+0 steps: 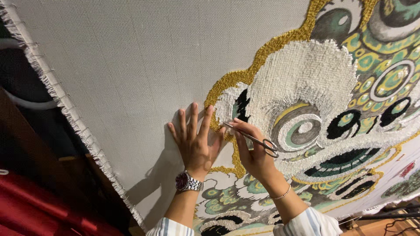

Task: The person uses small scissors to trim the pile of a large, colorful rug. They carefully snip individual tufts of yarn to refine the edges of the design, working on a section with white, gold, and green patterns.

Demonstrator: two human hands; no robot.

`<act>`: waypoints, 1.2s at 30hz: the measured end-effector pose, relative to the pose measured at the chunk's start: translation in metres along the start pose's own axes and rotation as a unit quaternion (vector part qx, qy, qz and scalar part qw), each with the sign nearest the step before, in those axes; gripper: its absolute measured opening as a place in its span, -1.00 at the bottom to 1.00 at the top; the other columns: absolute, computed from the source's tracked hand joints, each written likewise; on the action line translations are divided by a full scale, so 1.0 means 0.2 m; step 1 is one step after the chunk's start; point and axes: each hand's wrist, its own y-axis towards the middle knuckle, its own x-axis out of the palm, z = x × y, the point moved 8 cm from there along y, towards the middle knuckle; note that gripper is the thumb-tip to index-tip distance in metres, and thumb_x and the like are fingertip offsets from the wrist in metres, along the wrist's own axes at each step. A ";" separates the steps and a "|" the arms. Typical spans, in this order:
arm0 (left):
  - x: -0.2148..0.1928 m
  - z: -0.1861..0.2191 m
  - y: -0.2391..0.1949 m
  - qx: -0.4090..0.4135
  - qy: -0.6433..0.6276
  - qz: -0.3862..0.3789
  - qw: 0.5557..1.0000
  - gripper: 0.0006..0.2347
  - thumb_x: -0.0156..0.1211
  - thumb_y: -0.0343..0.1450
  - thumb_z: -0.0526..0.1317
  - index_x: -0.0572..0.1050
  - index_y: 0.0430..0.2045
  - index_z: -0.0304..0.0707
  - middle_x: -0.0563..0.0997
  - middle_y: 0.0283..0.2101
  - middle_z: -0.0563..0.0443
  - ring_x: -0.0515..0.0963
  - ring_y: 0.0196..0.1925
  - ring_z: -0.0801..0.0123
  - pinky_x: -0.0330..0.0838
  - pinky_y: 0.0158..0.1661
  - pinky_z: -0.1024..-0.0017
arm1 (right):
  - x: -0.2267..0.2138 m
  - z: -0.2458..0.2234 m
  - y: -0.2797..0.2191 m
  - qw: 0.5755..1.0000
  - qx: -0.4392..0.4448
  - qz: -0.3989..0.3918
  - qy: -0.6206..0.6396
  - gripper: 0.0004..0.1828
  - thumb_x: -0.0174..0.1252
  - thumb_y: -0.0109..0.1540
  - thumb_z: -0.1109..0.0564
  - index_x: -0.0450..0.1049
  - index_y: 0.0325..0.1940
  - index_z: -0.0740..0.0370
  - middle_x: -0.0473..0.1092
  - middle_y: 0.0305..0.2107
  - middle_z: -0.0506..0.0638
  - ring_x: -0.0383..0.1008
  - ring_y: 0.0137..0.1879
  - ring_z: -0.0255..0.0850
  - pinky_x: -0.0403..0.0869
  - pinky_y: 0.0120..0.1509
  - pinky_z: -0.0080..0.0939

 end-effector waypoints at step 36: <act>0.06 -0.05 -0.01 -0.009 0.013 -0.037 0.999 -0.49 0.05 0.54 0.14 0.15 0.43 0.36 0.00 0.56 0.14 -0.11 0.61 0.02 -0.38 0.46 -0.29 | 0.09 0.01 0.05 0.994 -0.086 0.017 -0.058 -0.81 0.15 0.33 0.35 0.42 0.03 0.26 0.53 -0.05 0.07 0.56 0.17 -0.01 0.44 0.27 -0.04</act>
